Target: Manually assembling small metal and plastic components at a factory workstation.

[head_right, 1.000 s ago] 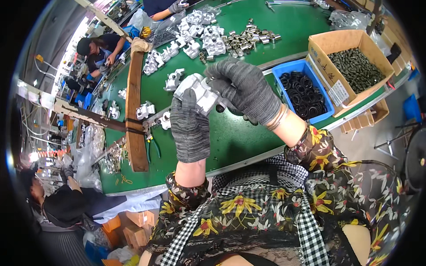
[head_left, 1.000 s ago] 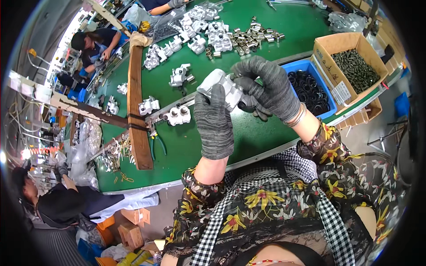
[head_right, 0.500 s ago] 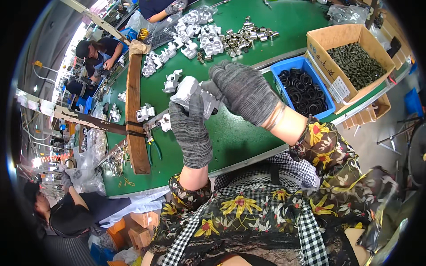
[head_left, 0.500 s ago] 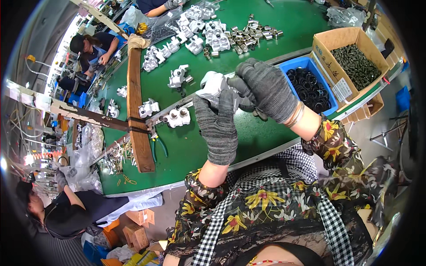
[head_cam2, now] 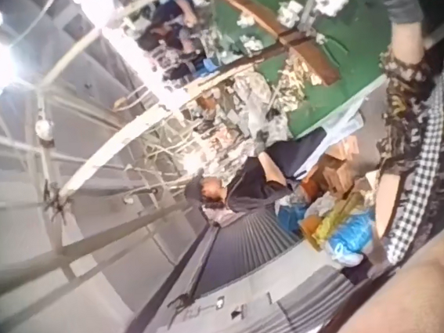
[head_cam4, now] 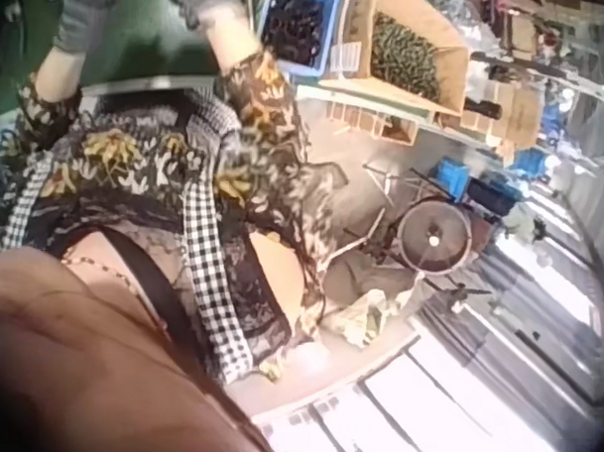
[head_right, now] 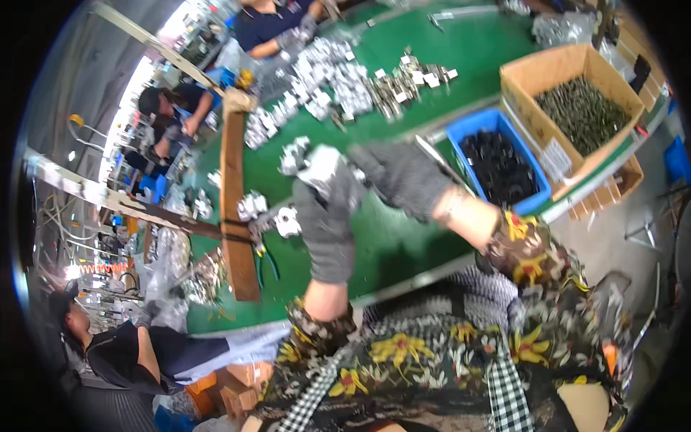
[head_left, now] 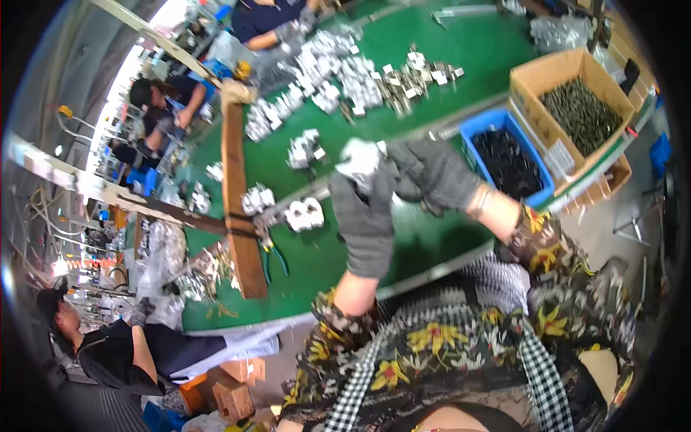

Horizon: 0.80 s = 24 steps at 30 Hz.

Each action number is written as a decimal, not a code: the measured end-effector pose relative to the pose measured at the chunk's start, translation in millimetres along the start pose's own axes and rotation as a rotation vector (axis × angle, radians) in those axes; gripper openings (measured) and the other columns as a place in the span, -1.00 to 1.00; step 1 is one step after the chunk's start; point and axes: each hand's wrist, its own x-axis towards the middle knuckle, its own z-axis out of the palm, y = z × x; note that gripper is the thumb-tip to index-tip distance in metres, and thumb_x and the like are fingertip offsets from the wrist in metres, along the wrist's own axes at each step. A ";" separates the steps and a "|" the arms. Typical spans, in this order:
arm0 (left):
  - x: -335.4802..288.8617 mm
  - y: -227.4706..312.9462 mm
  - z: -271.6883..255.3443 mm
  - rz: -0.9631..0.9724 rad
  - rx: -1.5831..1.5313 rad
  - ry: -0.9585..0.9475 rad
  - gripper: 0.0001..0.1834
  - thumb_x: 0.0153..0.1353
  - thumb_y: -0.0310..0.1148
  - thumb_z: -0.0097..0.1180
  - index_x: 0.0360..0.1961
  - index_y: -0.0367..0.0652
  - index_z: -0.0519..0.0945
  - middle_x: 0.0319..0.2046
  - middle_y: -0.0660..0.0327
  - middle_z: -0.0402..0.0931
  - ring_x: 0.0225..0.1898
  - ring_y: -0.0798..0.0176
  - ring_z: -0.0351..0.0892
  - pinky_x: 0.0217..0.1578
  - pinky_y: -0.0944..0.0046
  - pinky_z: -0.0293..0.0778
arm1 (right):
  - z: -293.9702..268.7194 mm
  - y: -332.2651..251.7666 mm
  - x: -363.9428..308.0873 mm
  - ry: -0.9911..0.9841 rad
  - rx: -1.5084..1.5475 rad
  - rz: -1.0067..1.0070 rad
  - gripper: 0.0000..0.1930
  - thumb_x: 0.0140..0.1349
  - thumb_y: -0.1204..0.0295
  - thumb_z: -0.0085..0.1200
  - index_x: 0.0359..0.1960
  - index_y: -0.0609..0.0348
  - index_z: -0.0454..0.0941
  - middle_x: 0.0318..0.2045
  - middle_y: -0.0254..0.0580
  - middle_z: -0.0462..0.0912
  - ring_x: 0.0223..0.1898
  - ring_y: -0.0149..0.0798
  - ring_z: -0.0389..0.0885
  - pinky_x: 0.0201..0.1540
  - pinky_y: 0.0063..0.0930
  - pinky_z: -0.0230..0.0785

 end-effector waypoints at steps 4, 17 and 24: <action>-14.8 -11.6 -5.2 -0.143 -0.050 -0.058 -0.60 0.27 -0.26 0.11 0.01 -0.31 0.39 -0.14 0.15 0.48 -0.15 0.30 0.45 -0.07 0.28 0.39 | 9.3 3.4 -8.0 -0.318 0.239 0.277 -0.73 0.26 0.30 -0.07 -0.12 0.21 0.43 -0.41 -0.07 0.55 -0.39 -0.04 0.56 -0.38 -0.22 0.43; -4.6 -33.2 3.7 0.085 -0.028 0.034 -0.73 0.19 -0.42 0.16 -0.12 -0.28 0.44 -0.22 0.08 0.47 -0.23 0.19 0.47 -0.23 0.26 0.42 | 42.7 14.5 -15.2 0.062 0.123 0.047 -0.80 0.20 0.26 0.03 -0.45 0.11 0.42 -0.62 -0.16 0.45 -0.62 -0.11 0.47 -0.62 -0.30 0.30; 45.3 -58.8 -24.4 -0.197 -0.339 -0.178 -0.79 0.21 -0.52 0.08 -0.12 -0.27 0.44 -0.26 0.11 0.50 -0.36 0.25 0.47 -0.45 0.35 0.43 | 22.2 -29.3 7.4 -0.162 1.067 1.176 -0.50 0.43 0.08 -0.33 -0.68 0.00 0.28 -0.84 -0.35 0.30 -0.88 -0.41 0.20 -0.84 -0.56 0.00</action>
